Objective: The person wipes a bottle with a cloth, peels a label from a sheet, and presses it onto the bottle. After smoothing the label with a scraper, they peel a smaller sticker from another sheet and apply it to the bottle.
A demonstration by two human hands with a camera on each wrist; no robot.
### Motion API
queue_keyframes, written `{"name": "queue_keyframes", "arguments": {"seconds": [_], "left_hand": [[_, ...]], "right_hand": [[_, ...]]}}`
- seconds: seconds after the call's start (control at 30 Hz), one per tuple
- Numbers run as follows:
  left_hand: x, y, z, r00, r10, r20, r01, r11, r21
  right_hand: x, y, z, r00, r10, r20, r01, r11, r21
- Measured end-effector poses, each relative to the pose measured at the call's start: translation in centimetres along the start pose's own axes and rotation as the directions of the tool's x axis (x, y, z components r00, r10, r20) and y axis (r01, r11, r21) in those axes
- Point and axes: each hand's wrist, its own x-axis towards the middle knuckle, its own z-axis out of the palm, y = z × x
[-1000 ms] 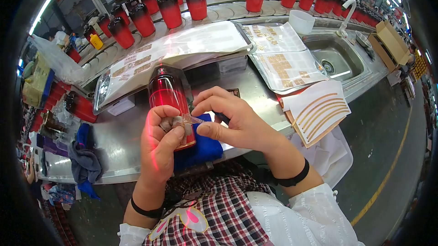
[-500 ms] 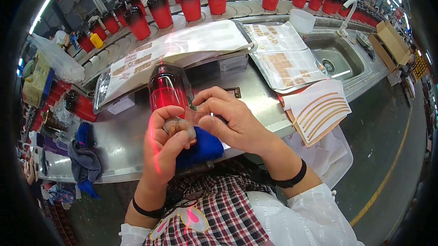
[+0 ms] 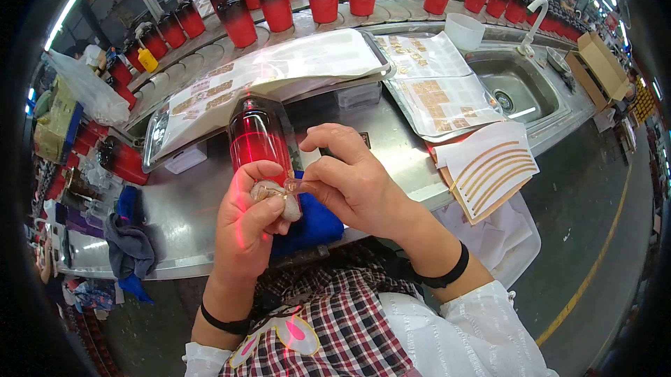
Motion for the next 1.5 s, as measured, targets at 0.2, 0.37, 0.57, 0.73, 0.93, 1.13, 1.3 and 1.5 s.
{"name": "queue_keyframes", "arguments": {"seconds": [0.2,0.37,0.57,0.73,0.93,1.13,1.3,1.5], "left_hand": [[0.1,0.1,-0.7,0.993,-0.092,0.068,0.102,0.984,-0.148],[-0.2,0.2,-0.5,0.998,-0.028,0.051,0.029,0.999,-0.016],[-0.3,-0.2,0.0,0.998,0.061,0.011,-0.062,0.994,0.093],[-0.3,-0.1,0.2,0.999,0.048,0.007,-0.048,0.991,0.129],[-0.4,-0.1,0.2,0.999,0.041,-0.006,-0.04,0.987,0.156],[-0.3,-0.1,0.3,0.999,0.041,0.007,-0.041,0.982,0.187],[-0.3,-0.2,0.4,1.0,0.027,0.009,-0.029,0.978,0.207],[-0.3,-0.2,0.5,1.0,0.019,-0.002,-0.018,0.972,0.236]], "right_hand": [[0.1,-0.1,-0.3,1.0,-0.029,-0.002,0.029,0.998,-0.056],[-0.1,0.0,-0.4,0.992,0.107,0.065,-0.117,0.98,0.162],[-0.4,-0.4,-0.9,0.951,0.257,0.17,-0.3,0.897,0.324],[-0.6,0.4,-0.9,0.966,0.194,0.171,-0.239,0.919,0.312],[0.3,-0.3,-1.1,0.964,0.219,0.148,-0.257,0.906,0.335],[0.6,0.0,-1.0,0.973,0.127,0.191,-0.174,0.952,0.252],[0.5,-0.1,-1.1,0.977,0.074,0.202,-0.111,0.977,0.181],[0.7,-1.4,-1.2,0.99,-0.094,0.106,0.099,0.994,-0.04]]}}
